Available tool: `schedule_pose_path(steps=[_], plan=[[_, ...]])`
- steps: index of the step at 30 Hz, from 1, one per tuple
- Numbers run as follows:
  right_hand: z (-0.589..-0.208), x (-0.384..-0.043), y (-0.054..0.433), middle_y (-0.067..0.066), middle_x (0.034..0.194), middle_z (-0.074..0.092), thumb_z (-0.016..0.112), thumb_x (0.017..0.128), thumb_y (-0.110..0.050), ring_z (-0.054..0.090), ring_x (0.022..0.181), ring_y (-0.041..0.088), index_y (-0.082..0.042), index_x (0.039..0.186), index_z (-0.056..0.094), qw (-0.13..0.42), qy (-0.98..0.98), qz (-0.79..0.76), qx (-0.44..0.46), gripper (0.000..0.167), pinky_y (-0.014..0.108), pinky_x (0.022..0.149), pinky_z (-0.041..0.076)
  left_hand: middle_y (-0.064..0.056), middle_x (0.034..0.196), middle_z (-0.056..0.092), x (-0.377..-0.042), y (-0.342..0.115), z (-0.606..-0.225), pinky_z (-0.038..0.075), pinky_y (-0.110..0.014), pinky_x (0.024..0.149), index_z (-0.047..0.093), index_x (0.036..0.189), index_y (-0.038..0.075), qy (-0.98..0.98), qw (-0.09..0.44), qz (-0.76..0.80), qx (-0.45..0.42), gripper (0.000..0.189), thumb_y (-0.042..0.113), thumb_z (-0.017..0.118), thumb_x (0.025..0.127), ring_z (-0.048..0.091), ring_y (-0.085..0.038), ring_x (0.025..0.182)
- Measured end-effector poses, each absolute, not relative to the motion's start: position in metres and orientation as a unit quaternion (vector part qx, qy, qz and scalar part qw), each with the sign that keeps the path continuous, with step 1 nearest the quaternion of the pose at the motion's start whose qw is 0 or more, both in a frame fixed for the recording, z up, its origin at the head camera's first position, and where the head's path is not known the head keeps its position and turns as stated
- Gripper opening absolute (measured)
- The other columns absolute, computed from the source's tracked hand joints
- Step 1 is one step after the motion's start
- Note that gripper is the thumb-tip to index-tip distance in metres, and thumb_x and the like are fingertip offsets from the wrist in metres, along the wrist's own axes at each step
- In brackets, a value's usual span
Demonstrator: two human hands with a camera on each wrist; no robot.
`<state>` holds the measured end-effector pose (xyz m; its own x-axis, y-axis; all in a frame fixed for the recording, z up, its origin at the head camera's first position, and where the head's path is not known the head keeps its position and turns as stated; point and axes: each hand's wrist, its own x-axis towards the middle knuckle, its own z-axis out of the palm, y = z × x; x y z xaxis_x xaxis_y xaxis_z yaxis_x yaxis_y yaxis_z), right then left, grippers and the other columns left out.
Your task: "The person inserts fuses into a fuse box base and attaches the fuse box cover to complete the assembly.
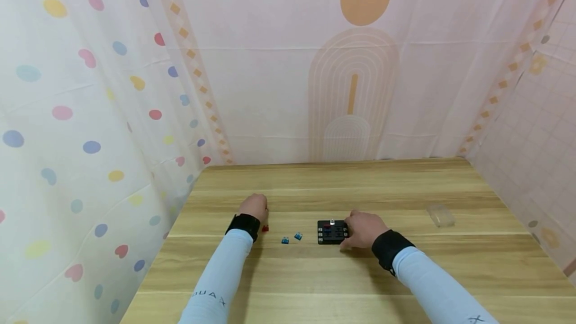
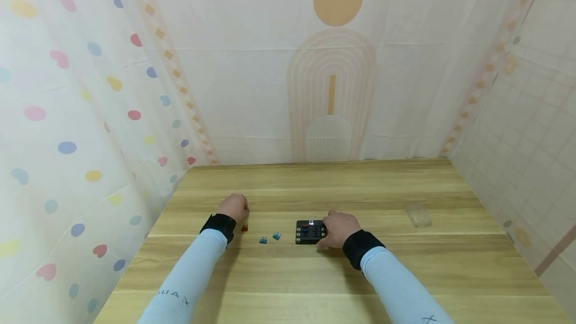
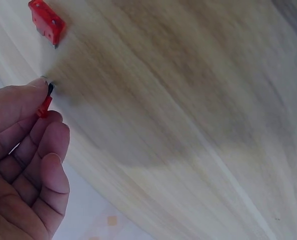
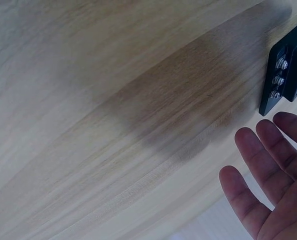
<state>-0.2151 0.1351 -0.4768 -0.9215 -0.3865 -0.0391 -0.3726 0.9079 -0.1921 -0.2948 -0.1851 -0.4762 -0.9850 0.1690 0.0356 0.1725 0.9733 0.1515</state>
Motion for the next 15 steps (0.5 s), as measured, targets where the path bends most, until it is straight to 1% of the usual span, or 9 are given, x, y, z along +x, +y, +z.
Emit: schedule_pose_path(steps=[5,15], plan=[[-0.4763,-0.2158,0.1347,0.006,0.103,0.064,0.086,0.07,-0.05,0.057,0.079,0.017,-0.005,0.109,0.072,0.045,0.976,-0.094,-0.191,0.061,0.04,0.075,0.053,-0.002,0.066,0.063,-0.2943,-0.1844,-0.4745,0.051,-0.035,0.062,0.065,0.064,0.008,-0.993,0.005,-0.086,-0.083,0.024,-0.002,0.068,0.085,0.054,-0.018,0.06],[-0.4752,-0.2144,0.1336,0.006,0.102,0.064,0.087,0.069,-0.049,0.057,0.078,0.017,-0.005,0.113,0.072,0.047,0.976,-0.091,-0.19,0.064,0.041,0.076,0.053,-0.002,0.068,0.064,-0.2947,-0.1797,-0.4735,0.052,-0.036,0.063,0.068,0.068,0.008,-0.992,0.014,-0.094,-0.084,0.02,-0.002,0.069,0.085,0.056,-0.017,0.063]])
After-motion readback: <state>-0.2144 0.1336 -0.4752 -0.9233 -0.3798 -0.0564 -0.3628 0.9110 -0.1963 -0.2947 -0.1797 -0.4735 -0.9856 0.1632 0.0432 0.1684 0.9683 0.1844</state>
